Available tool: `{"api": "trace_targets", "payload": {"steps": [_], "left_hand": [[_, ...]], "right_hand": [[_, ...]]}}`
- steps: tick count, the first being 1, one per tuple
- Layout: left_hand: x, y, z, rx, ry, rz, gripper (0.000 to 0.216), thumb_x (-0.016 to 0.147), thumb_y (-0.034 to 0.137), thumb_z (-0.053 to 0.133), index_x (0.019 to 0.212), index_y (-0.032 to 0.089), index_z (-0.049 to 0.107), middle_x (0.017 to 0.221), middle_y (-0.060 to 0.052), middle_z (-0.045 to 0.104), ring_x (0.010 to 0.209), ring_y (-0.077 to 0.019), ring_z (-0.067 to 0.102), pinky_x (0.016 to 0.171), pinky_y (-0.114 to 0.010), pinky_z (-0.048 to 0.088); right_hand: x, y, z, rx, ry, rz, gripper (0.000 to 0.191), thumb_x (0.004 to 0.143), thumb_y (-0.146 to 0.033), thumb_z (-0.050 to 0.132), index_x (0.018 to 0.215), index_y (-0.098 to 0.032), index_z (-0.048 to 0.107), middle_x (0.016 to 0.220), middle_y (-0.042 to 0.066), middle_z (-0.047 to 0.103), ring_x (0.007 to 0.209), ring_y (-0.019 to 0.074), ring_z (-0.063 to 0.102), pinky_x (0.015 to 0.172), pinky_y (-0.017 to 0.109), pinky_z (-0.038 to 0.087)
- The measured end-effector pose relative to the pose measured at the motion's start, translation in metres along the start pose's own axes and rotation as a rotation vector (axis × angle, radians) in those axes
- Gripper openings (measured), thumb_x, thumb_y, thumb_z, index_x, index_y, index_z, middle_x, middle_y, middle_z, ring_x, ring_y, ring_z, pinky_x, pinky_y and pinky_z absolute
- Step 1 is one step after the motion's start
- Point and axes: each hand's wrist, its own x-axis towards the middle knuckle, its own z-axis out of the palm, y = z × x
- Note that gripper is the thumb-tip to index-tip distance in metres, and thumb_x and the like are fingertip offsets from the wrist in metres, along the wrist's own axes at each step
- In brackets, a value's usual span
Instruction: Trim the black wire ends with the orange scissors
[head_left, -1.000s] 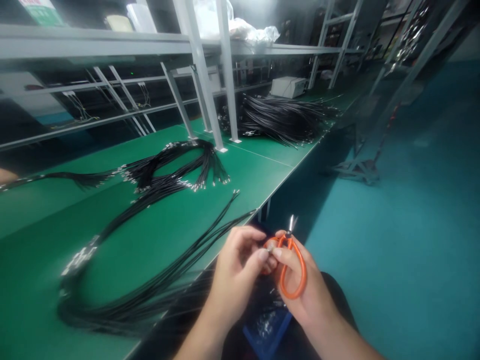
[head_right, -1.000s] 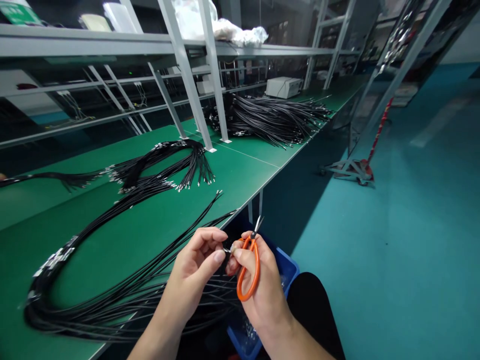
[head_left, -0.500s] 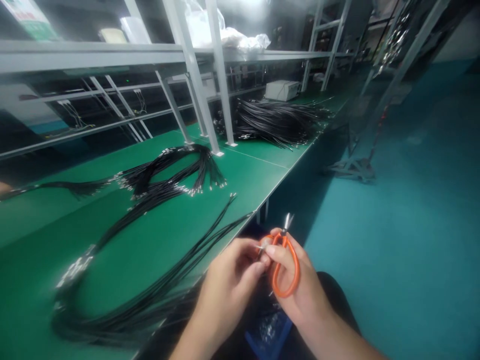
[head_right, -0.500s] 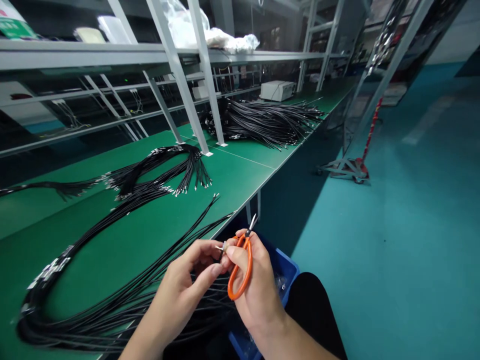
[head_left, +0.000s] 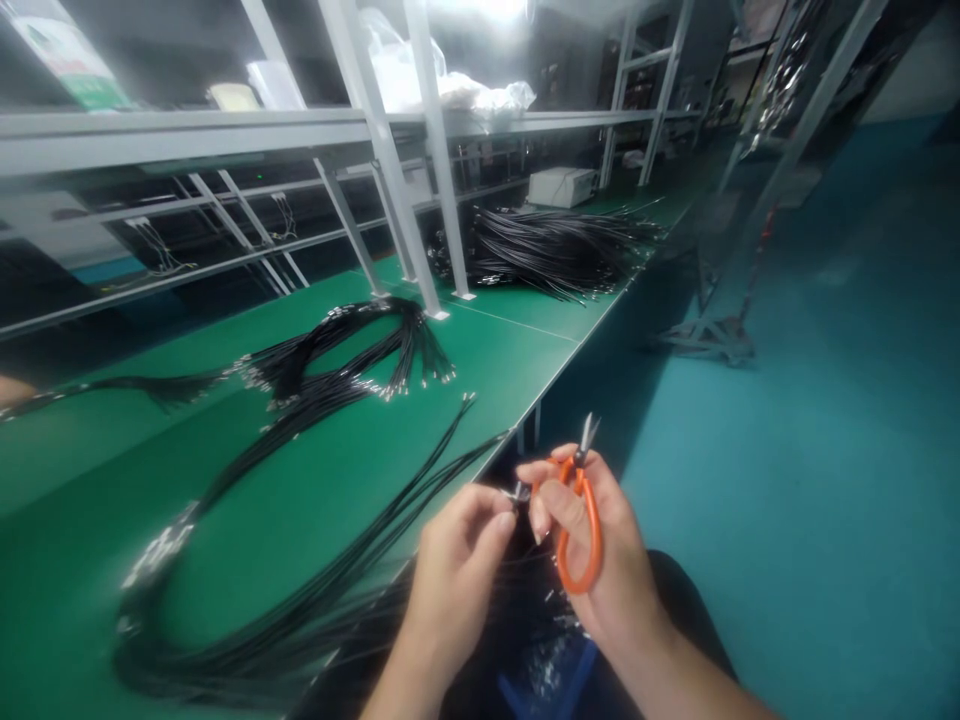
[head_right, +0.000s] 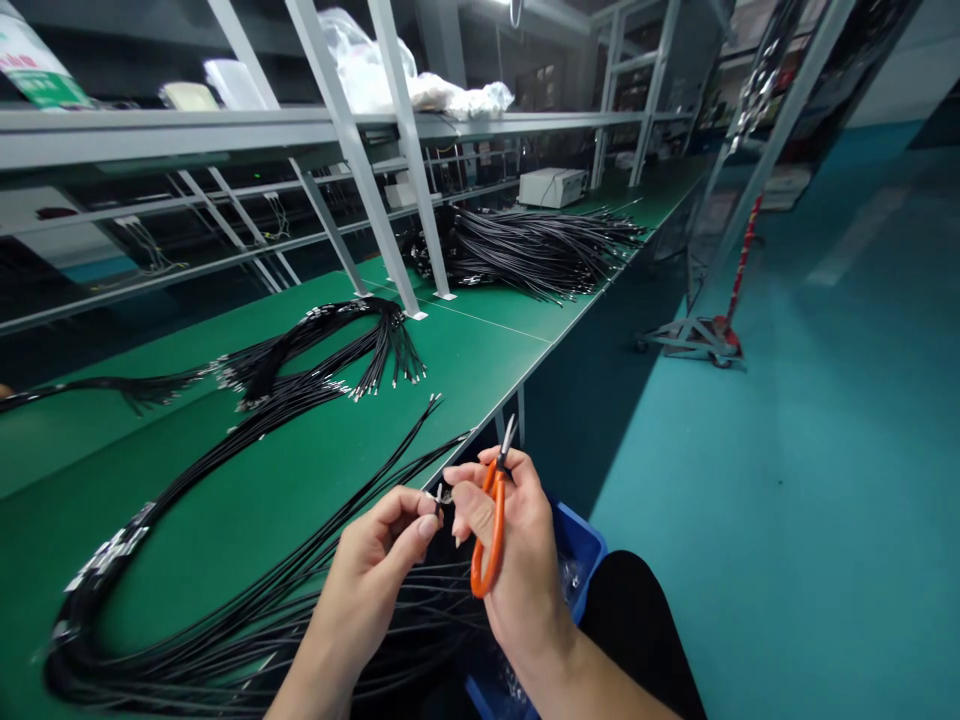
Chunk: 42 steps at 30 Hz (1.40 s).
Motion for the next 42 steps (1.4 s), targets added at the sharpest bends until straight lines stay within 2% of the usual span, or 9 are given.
{"api": "trace_targets", "payload": {"steps": [8,13,19,22,25,29,35,38,42], "left_hand": [[-0.002,0.003,0.002,-0.222,-0.059,-0.079,0.015,0.081,0.03,0.063,0.076,0.017,0.058,0.075,0.0,0.062,0.066,-0.0118,0.052,0.056,-0.02,0.037],[-0.003,-0.002,0.001,-0.326,-0.048,-0.052,0.015,0.083,0.029,0.062,0.078,0.016,0.057,0.072,0.001,0.058,0.062,-0.0096,0.048,0.054,-0.019,0.037],[-0.001,-0.005,0.0,-0.305,-0.022,-0.075,0.017,0.082,0.03,0.063,0.076,0.015,0.056,0.069,0.003,0.053,0.057,-0.0075,0.043,0.053,-0.018,0.036],[-0.002,-0.003,0.0,-0.333,-0.027,-0.076,0.016,0.082,0.029,0.063,0.076,0.016,0.056,0.069,0.003,0.053,0.058,-0.0078,0.043,0.054,-0.018,0.037],[-0.002,-0.001,0.001,-0.347,-0.034,-0.068,0.015,0.082,0.028,0.063,0.076,0.016,0.056,0.069,0.003,0.053,0.059,-0.0083,0.044,0.055,-0.018,0.037],[-0.003,0.001,0.0,-0.336,-0.032,-0.068,0.012,0.081,0.027,0.064,0.077,0.016,0.06,0.071,0.002,0.056,0.06,-0.0085,0.046,0.055,-0.018,0.039],[-0.004,-0.001,0.003,-0.39,0.031,-0.077,0.009,0.079,0.026,0.066,0.078,0.017,0.065,0.071,0.002,0.061,0.059,-0.0084,0.049,0.055,-0.018,0.041],[-0.004,-0.002,0.002,-0.447,0.109,-0.096,0.01,0.076,0.025,0.069,0.075,0.016,0.065,0.072,0.001,0.062,0.059,-0.008,0.05,0.054,-0.017,0.041],[-0.002,-0.006,0.0,-0.469,0.152,-0.097,0.008,0.075,0.023,0.069,0.075,0.016,0.066,0.072,0.0,0.064,0.057,-0.0083,0.051,0.054,-0.019,0.043]], "right_hand": [[0.0,0.001,0.004,-0.078,-0.007,-0.009,0.03,0.076,-0.014,0.072,0.091,-0.023,0.048,0.067,-0.008,0.061,0.058,0.0067,0.056,0.061,0.019,0.047],[-0.004,0.007,-0.001,-0.102,0.007,0.002,0.03,0.077,-0.017,0.071,0.092,-0.024,0.047,0.064,-0.009,0.059,0.055,0.0064,0.054,0.058,0.018,0.046],[-0.01,0.008,-0.012,-0.461,0.076,-0.319,0.022,0.079,-0.016,0.066,0.092,-0.026,0.051,0.079,-0.005,0.063,0.068,0.0093,0.059,0.064,0.02,0.049],[-0.009,0.009,-0.015,-0.602,-0.014,-0.463,0.027,0.079,-0.012,0.064,0.098,-0.028,0.052,0.098,-0.001,0.065,0.071,0.0101,0.059,0.068,0.024,0.05],[-0.007,0.014,-0.018,-0.694,-0.072,-0.524,0.027,0.08,-0.011,0.063,0.099,-0.028,0.053,0.094,-0.001,0.066,0.074,0.0122,0.061,0.069,0.025,0.051],[-0.005,0.02,-0.019,-0.759,-0.053,-0.605,0.026,0.08,-0.011,0.063,0.097,-0.028,0.054,0.088,-0.002,0.066,0.083,0.0142,0.064,0.073,0.025,0.052],[-0.001,0.025,-0.023,-0.894,-0.06,-0.872,0.034,0.077,-0.004,0.061,0.101,-0.026,0.054,0.088,-0.001,0.066,0.082,0.0144,0.065,0.076,0.025,0.053],[-0.007,0.024,-0.03,-0.978,0.015,-0.812,0.035,0.075,-0.005,0.061,0.102,-0.026,0.054,0.086,0.0,0.066,0.078,0.0148,0.065,0.07,0.025,0.053],[-0.028,0.019,-0.037,-0.943,-0.075,-0.483,0.04,0.072,-0.011,0.063,0.107,-0.026,0.052,0.089,0.002,0.066,0.078,0.0174,0.065,0.071,0.029,0.054]]}}
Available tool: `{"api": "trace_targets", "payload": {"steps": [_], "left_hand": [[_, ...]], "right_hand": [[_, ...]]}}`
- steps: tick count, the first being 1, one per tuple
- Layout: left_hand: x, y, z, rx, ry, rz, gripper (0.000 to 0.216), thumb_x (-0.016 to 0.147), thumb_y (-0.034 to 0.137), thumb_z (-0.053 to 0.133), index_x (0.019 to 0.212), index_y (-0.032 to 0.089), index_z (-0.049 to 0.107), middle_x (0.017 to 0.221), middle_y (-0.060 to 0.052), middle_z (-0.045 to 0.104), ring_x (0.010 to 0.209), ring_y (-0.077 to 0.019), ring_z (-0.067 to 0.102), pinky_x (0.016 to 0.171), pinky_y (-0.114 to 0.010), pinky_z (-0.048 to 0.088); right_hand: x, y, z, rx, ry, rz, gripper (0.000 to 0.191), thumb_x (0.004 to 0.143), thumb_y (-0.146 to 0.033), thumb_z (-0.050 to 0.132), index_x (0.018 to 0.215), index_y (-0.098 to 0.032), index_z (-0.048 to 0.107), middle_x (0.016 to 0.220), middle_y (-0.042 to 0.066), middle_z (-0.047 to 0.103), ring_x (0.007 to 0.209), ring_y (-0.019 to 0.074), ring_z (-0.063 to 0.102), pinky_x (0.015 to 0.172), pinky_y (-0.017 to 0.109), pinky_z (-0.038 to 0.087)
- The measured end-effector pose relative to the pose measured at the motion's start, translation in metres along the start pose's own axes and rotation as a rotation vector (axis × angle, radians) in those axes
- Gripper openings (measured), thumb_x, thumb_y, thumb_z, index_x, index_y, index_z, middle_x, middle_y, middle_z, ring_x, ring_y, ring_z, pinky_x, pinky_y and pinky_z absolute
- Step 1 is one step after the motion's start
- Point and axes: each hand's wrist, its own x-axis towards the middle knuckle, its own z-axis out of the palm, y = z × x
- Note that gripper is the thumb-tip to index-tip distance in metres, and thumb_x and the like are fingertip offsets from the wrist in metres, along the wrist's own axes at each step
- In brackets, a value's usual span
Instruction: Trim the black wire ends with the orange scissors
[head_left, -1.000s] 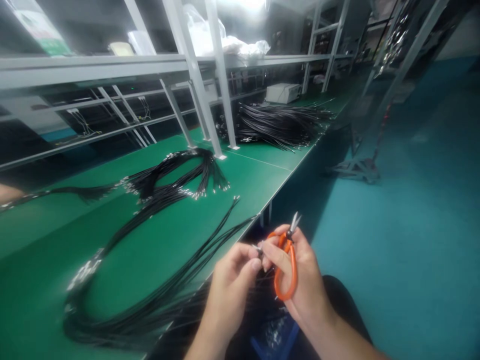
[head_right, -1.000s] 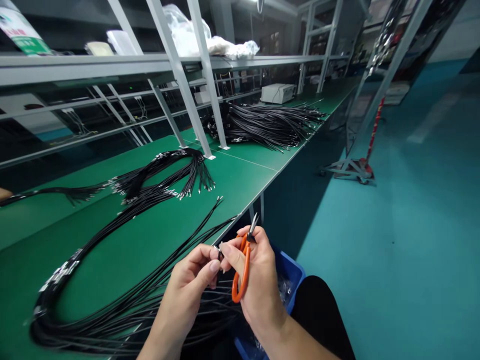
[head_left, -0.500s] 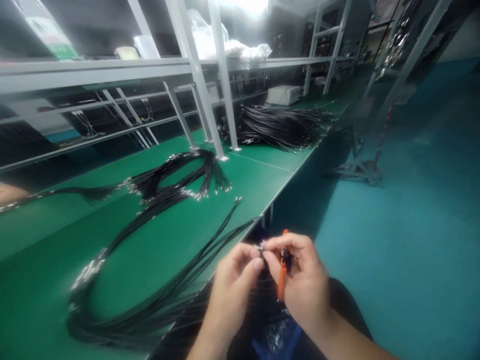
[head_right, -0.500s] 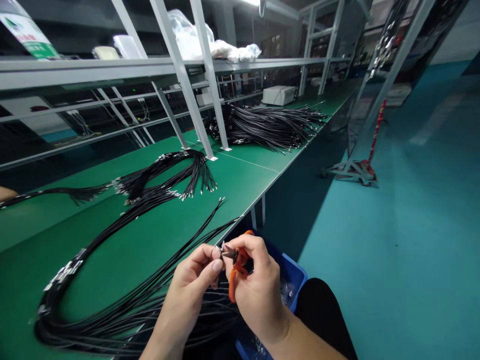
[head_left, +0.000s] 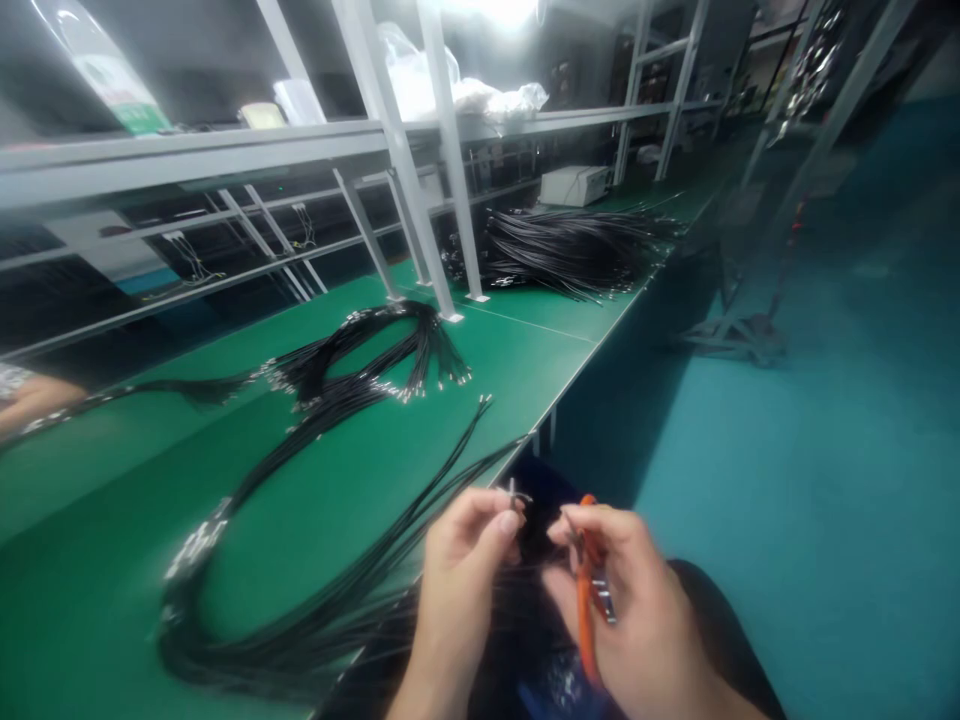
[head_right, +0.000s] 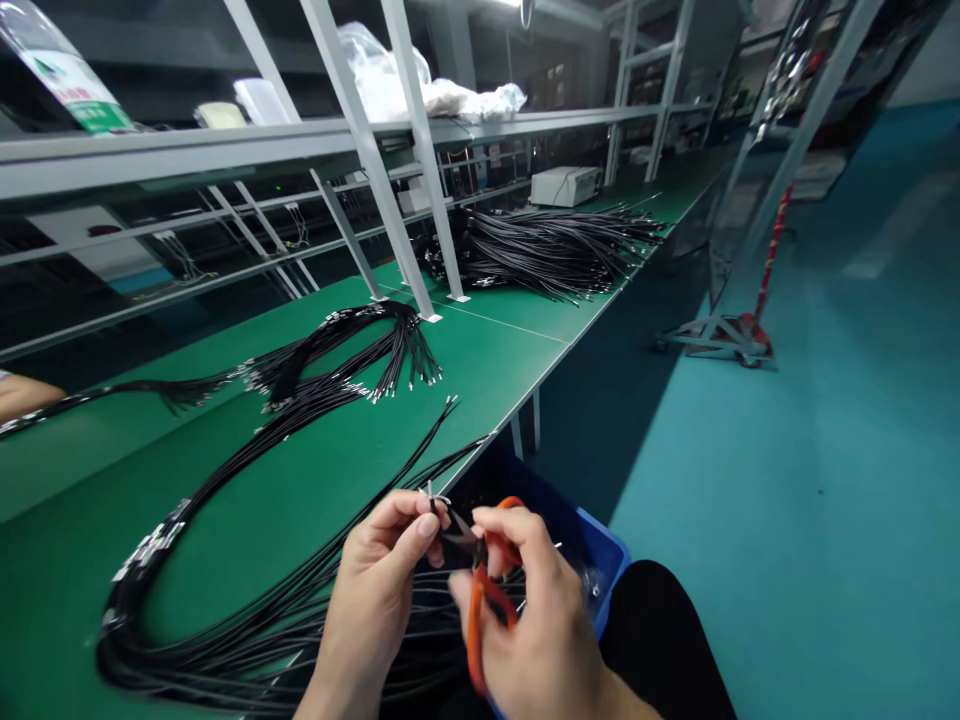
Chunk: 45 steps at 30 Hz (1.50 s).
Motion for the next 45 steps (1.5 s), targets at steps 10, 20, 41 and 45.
{"api": "trace_targets", "payload": {"steps": [10,20,41,45], "left_hand": [[0.001,-0.011,-0.001,0.08,0.012,0.099,0.001,0.077,0.019,0.067,0.078,0.019,0.068,0.078,0.001,0.065,0.068,-0.0113,0.059,0.065,-0.021,0.048],[-0.002,-0.007,0.003,0.152,-0.024,0.068,0.001,0.078,0.02,0.068,0.077,0.019,0.067,0.074,0.002,0.063,0.062,-0.0095,0.059,0.061,-0.02,0.048],[0.002,-0.012,0.004,0.283,0.009,0.165,0.003,0.078,0.021,0.066,0.079,0.018,0.067,0.076,-0.001,0.063,0.067,-0.0136,0.058,0.062,-0.023,0.048],[-0.001,-0.014,0.003,0.313,-0.001,0.19,0.003,0.08,0.019,0.064,0.077,0.019,0.065,0.076,0.0,0.062,0.07,-0.014,0.058,0.065,-0.024,0.048]], "right_hand": [[0.012,-0.025,-0.002,0.593,-0.426,0.806,0.03,0.066,-0.029,0.076,0.086,-0.015,0.058,0.061,-0.003,0.06,0.034,0.0031,0.041,0.035,0.017,0.03],[0.022,-0.035,-0.002,0.533,-0.383,0.886,0.027,0.067,-0.031,0.073,0.081,-0.015,0.057,0.055,-0.003,0.061,0.027,0.0023,0.039,0.027,0.013,0.027],[0.012,-0.018,-0.013,0.49,-0.421,0.767,0.02,0.066,-0.022,0.076,0.08,-0.017,0.062,0.062,-0.004,0.058,0.042,0.0051,0.044,0.042,0.017,0.036],[0.015,-0.023,-0.008,0.472,-0.329,0.791,0.019,0.064,-0.019,0.076,0.076,-0.017,0.061,0.063,-0.002,0.062,0.054,0.0092,0.055,0.053,0.019,0.043]]}}
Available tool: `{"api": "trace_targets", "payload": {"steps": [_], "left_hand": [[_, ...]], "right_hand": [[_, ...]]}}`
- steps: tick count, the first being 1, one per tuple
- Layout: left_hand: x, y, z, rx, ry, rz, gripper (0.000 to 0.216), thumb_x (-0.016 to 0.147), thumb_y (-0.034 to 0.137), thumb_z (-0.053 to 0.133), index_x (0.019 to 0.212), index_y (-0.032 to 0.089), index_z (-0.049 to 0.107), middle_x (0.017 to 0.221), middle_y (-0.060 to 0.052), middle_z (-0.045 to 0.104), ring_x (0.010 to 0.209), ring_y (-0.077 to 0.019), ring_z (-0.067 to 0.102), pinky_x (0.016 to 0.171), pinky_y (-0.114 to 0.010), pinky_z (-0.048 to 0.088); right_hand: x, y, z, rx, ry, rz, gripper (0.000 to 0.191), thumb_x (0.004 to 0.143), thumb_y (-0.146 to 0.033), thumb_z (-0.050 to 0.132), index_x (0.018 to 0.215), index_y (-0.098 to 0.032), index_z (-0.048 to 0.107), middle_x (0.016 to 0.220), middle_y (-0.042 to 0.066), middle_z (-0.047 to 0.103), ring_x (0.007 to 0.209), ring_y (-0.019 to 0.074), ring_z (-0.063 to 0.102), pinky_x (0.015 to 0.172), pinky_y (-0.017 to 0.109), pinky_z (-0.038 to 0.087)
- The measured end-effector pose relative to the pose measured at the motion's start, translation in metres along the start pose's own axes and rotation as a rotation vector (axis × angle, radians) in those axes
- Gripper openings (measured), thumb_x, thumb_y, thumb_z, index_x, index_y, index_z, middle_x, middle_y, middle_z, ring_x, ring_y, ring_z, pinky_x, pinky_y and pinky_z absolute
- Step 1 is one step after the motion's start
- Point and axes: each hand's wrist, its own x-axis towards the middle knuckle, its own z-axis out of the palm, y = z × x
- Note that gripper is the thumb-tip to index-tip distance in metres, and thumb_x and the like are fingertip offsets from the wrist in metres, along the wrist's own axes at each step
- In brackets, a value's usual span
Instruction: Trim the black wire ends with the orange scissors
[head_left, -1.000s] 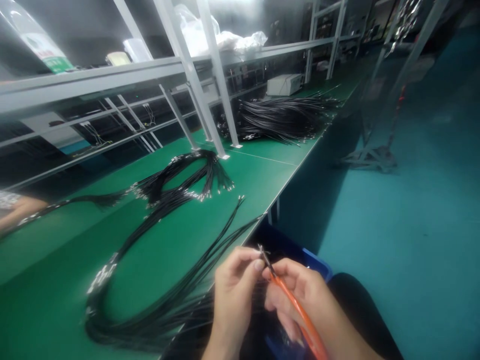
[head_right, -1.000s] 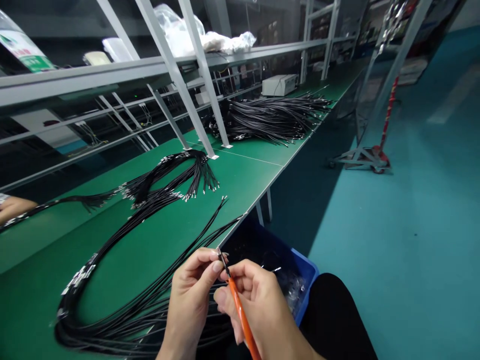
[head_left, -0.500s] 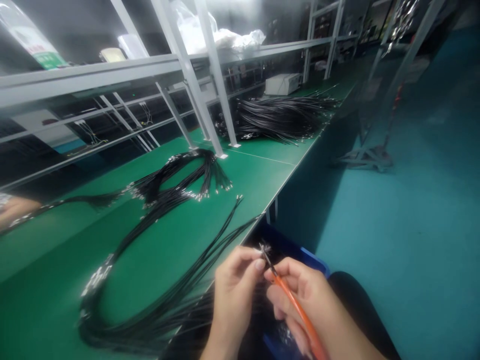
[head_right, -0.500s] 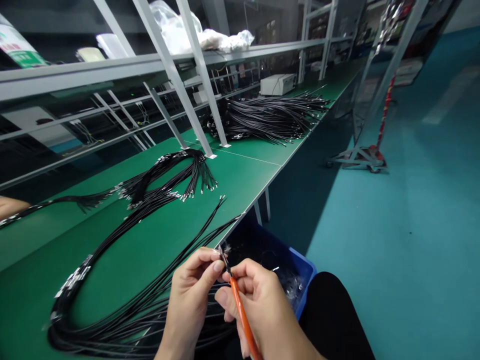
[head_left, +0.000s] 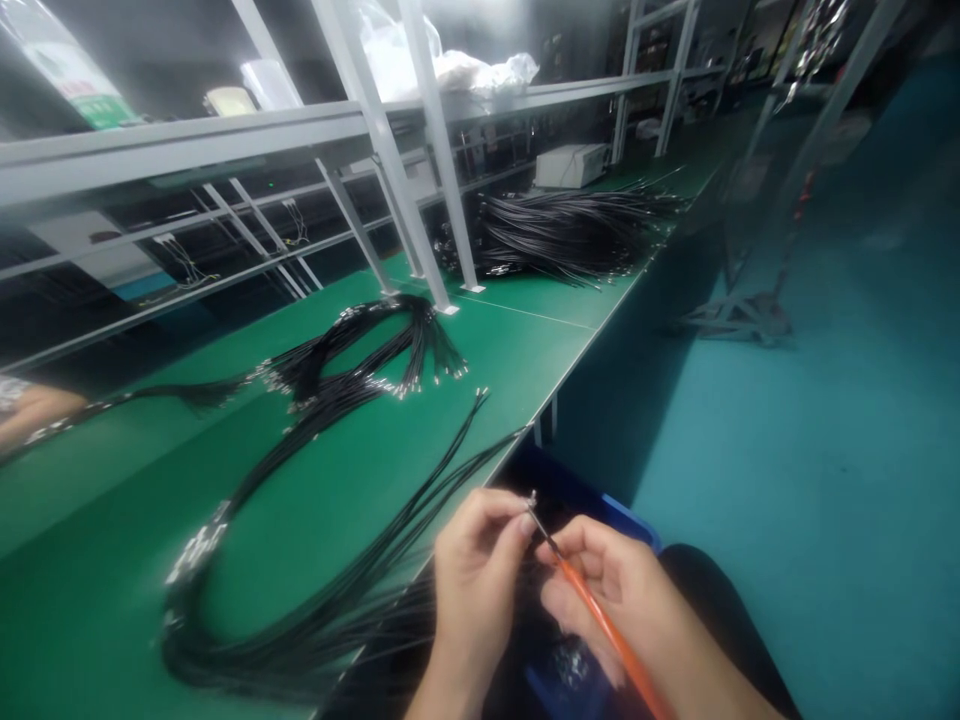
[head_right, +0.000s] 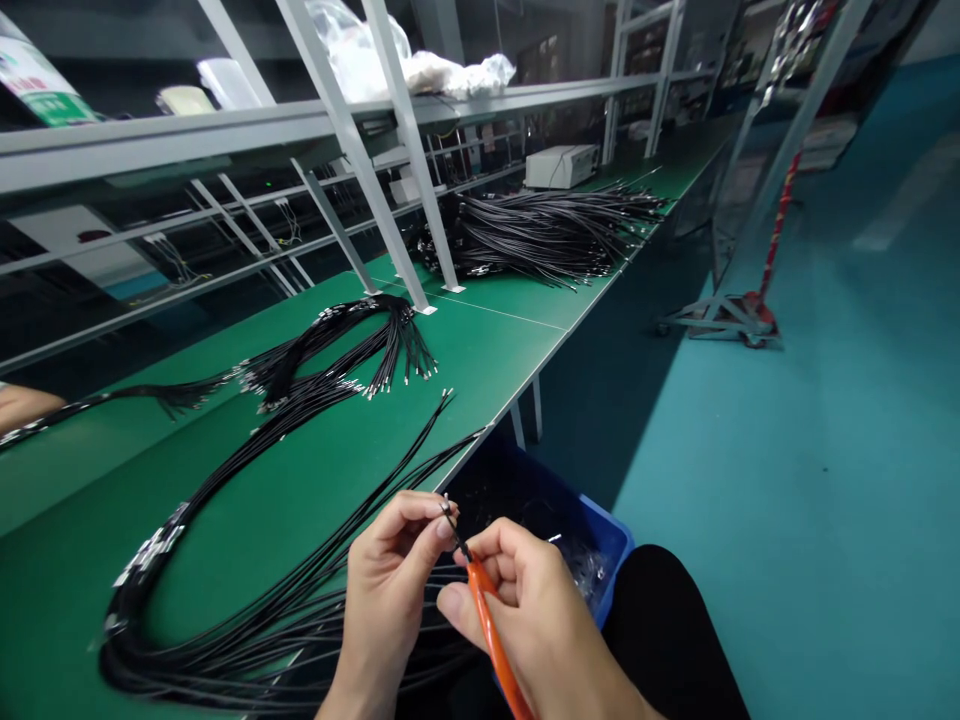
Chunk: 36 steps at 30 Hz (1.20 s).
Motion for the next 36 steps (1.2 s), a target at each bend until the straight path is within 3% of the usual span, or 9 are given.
{"api": "trace_targets", "payload": {"steps": [7,13,18,21,23,28,30,33,36], "left_hand": [[0.001,0.0,0.002,0.035,0.011,0.015,0.004,0.079,0.018,0.064,0.075,0.019,0.065,0.075,-0.001,0.062,0.07,-0.015,0.058,0.064,-0.024,0.047],[0.002,-0.002,0.002,0.034,0.018,0.021,0.004,0.078,0.018,0.064,0.075,0.019,0.066,0.074,-0.001,0.062,0.068,-0.0148,0.057,0.062,-0.024,0.046],[0.001,-0.006,0.001,0.066,0.002,0.033,0.004,0.081,0.019,0.063,0.077,0.02,0.064,0.075,0.0,0.062,0.07,-0.0146,0.058,0.065,-0.024,0.046],[0.002,-0.005,0.0,0.082,0.011,0.054,0.003,0.08,0.019,0.064,0.079,0.021,0.066,0.077,0.0,0.063,0.072,-0.0153,0.058,0.066,-0.024,0.046],[0.003,-0.003,0.0,0.107,0.015,0.072,0.003,0.079,0.019,0.064,0.079,0.02,0.067,0.077,0.0,0.063,0.072,-0.0153,0.058,0.065,-0.023,0.045],[0.0,0.005,0.003,0.244,-0.031,0.113,0.004,0.081,0.02,0.063,0.078,0.021,0.065,0.073,0.001,0.063,0.067,-0.0141,0.057,0.062,-0.022,0.044],[-0.002,0.006,0.005,0.3,-0.052,0.148,0.006,0.082,0.019,0.061,0.078,0.021,0.065,0.072,0.001,0.063,0.067,-0.0139,0.058,0.063,-0.022,0.044],[-0.005,0.007,0.005,0.349,-0.083,0.193,0.008,0.084,0.018,0.058,0.079,0.02,0.064,0.075,0.001,0.064,0.068,-0.0137,0.059,0.064,-0.023,0.044],[-0.006,0.007,0.004,0.335,-0.109,0.207,0.009,0.084,0.017,0.058,0.079,0.02,0.064,0.074,0.001,0.063,0.067,-0.0129,0.058,0.062,-0.022,0.044]], "right_hand": [[0.001,-0.004,0.001,0.001,-0.046,0.082,0.021,0.07,-0.026,0.072,0.079,-0.018,0.055,0.054,-0.006,0.058,0.029,0.0024,0.038,0.029,0.014,0.026],[0.003,-0.003,0.001,-0.019,-0.055,0.146,0.027,0.07,-0.034,0.071,0.082,-0.017,0.054,0.053,-0.006,0.059,0.023,0.0025,0.039,0.025,0.013,0.025],[0.002,0.002,-0.004,-0.076,-0.089,0.152,0.018,0.077,-0.033,0.063,0.084,-0.018,0.055,0.053,-0.006,0.058,0.024,0.0025,0.037,0.026,0.013,0.022],[-0.001,0.005,-0.009,-0.168,-0.039,0.06,0.013,0.071,-0.02,0.067,0.077,-0.018,0.056,0.055,-0.006,0.059,0.034,0.0045,0.046,0.034,0.015,0.032],[-0.002,0.006,-0.012,-0.21,0.08,-0.057,0.017,0.066,-0.016,0.07,0.077,-0.019,0.057,0.061,-0.004,0.061,0.048,0.0092,0.056,0.044,0.018,0.041],[0.002,-0.003,-0.008,-0.232,0.36,-0.372,0.034,0.07,-0.031,0.072,0.097,-0.023,0.054,0.082,0.002,0.065,0.078,0.02,0.065,0.061,0.027,0.052],[0.007,-0.008,-0.003,-0.267,0.399,-0.445,0.035,0.07,-0.031,0.072,0.097,-0.024,0.053,0.084,0.003,0.066,0.078,0.0199,0.066,0.061,0.027,0.053],[0.013,-0.007,0.001,-0.39,0.428,-0.519,0.025,0.073,-0.024,0.07,0.092,-0.025,0.054,0.078,0.0,0.067,0.064,0.0152,0.065,0.054,0.023,0.052],[0.015,-0.001,0.001,-0.531,0.479,-0.69,0.016,0.078,-0.018,0.063,0.09,-0.026,0.055,0.073,-0.003,0.067,0.057,0.0126,0.063,0.05,0.02,0.05]]}}
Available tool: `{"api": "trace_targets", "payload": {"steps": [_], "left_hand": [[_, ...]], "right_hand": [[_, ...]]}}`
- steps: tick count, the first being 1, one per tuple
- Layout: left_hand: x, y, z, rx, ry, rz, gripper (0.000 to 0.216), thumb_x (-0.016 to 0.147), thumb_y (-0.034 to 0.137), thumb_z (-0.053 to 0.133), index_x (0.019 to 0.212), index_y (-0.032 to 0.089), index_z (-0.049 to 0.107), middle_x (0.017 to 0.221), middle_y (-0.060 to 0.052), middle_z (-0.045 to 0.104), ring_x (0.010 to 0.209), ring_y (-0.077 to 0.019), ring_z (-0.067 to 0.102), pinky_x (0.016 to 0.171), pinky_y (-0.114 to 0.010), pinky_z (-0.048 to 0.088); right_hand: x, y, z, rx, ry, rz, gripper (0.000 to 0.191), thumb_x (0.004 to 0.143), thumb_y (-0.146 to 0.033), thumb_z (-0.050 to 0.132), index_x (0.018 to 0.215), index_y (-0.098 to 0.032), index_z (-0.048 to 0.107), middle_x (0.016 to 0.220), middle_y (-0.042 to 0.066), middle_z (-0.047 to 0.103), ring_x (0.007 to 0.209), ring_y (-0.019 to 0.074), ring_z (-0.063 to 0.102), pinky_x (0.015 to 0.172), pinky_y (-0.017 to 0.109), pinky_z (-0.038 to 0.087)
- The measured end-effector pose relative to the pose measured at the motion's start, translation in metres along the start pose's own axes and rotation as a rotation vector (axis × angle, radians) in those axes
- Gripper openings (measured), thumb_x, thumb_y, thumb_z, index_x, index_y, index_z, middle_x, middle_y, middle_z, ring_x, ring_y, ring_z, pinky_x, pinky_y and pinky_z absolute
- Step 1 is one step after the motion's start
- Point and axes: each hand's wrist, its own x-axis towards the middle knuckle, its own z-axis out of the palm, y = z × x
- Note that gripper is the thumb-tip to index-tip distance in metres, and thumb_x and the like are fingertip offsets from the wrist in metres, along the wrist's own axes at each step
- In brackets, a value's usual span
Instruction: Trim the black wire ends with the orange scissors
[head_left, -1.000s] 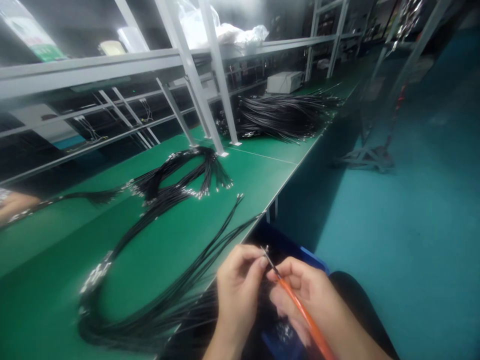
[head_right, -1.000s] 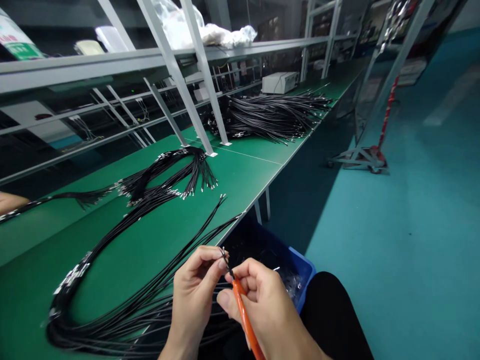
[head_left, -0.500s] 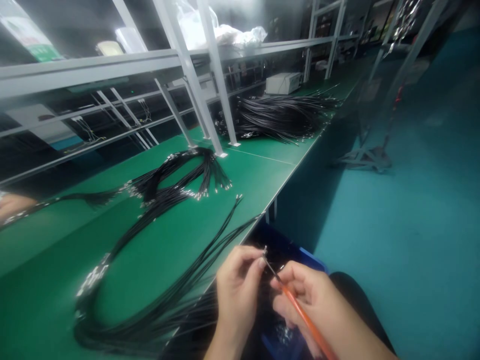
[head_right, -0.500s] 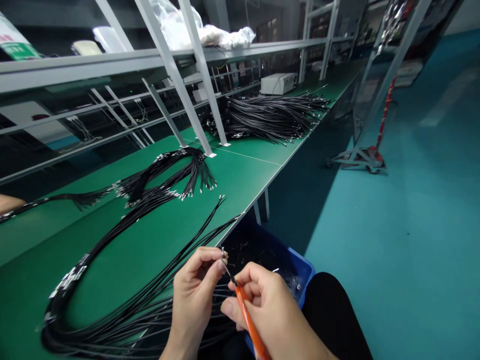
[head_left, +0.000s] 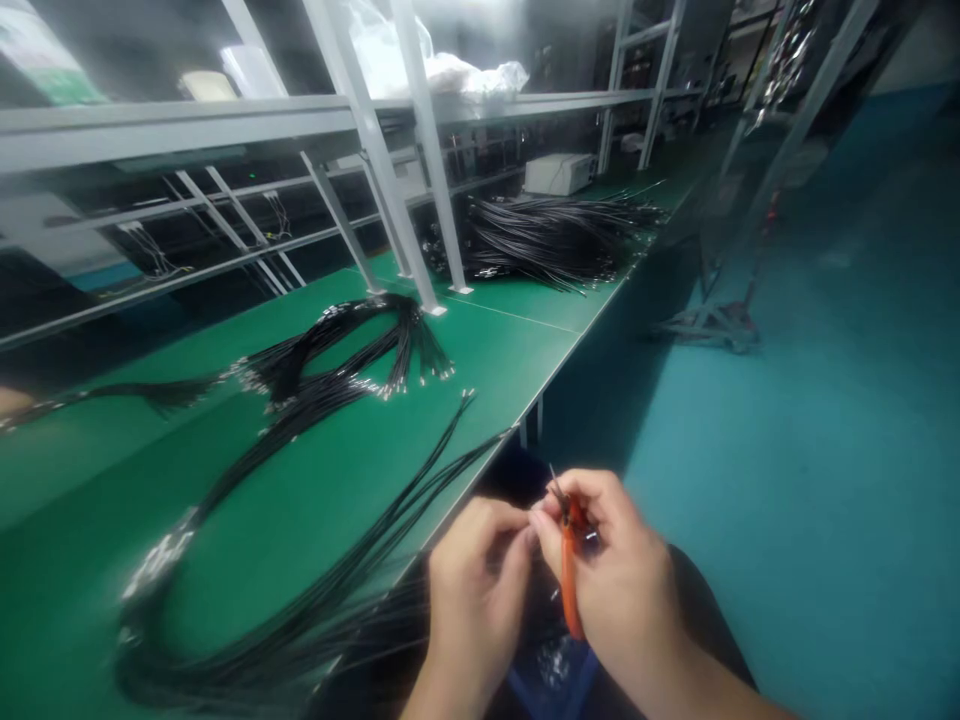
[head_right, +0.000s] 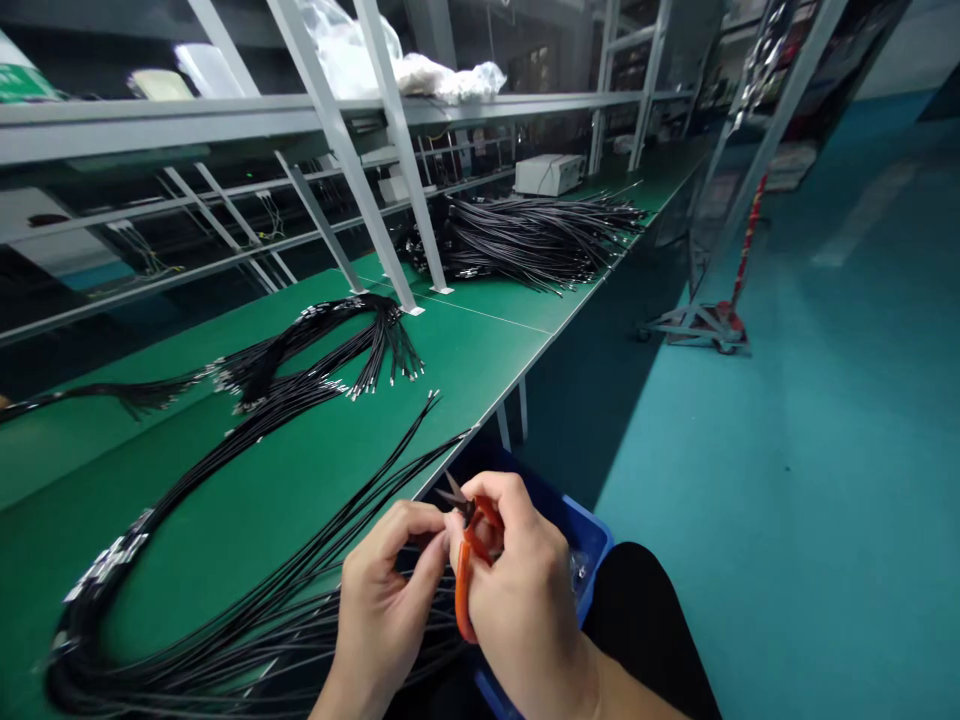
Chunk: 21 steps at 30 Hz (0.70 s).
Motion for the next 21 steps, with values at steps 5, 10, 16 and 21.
{"api": "trace_targets", "payload": {"steps": [5,10,16,21], "left_hand": [[0.002,0.0,-0.001,-0.104,-0.029,-0.04,0.009,0.085,0.018,0.058,0.079,0.02,0.064,0.075,0.001,0.063,0.07,-0.0136,0.058,0.064,-0.023,0.044],[0.006,-0.007,-0.009,-0.244,-0.017,-0.168,0.009,0.085,0.024,0.059,0.079,0.019,0.063,0.075,0.001,0.059,0.07,-0.0139,0.057,0.066,-0.024,0.043],[0.012,-0.011,-0.022,-0.392,-0.063,-0.196,0.007,0.084,0.024,0.061,0.079,0.019,0.062,0.076,0.002,0.057,0.074,-0.0126,0.052,0.071,-0.023,0.04],[0.014,-0.012,-0.024,-0.537,-0.125,-0.185,0.006,0.084,0.022,0.06,0.08,0.019,0.062,0.078,0.001,0.056,0.076,-0.0141,0.052,0.075,-0.026,0.041]], "right_hand": [[-0.006,0.004,-0.001,-0.066,0.071,-0.242,0.022,0.077,-0.007,0.058,0.09,-0.025,0.056,0.075,-0.003,0.066,0.058,0.0106,0.062,0.055,0.019,0.05],[-0.013,0.004,-0.008,-0.104,-0.008,-0.353,0.028,0.073,-0.004,0.056,0.09,-0.025,0.056,0.067,-0.004,0.063,0.055,0.012,0.059,0.054,0.021,0.048],[-0.001,0.009,-0.038,0.358,-0.576,0.309,0.038,0.065,-0.01,0.068,0.099,-0.023,0.06,0.089,0.002,0.066,0.074,0.0156,0.061,0.067,0.026,0.049],[0.018,0.015,-0.045,0.679,-0.993,0.561,0.028,0.066,-0.018,0.075,0.093,-0.015,0.067,0.073,0.004,0.068,0.062,0.0096,0.055,0.057,0.019,0.041]]}}
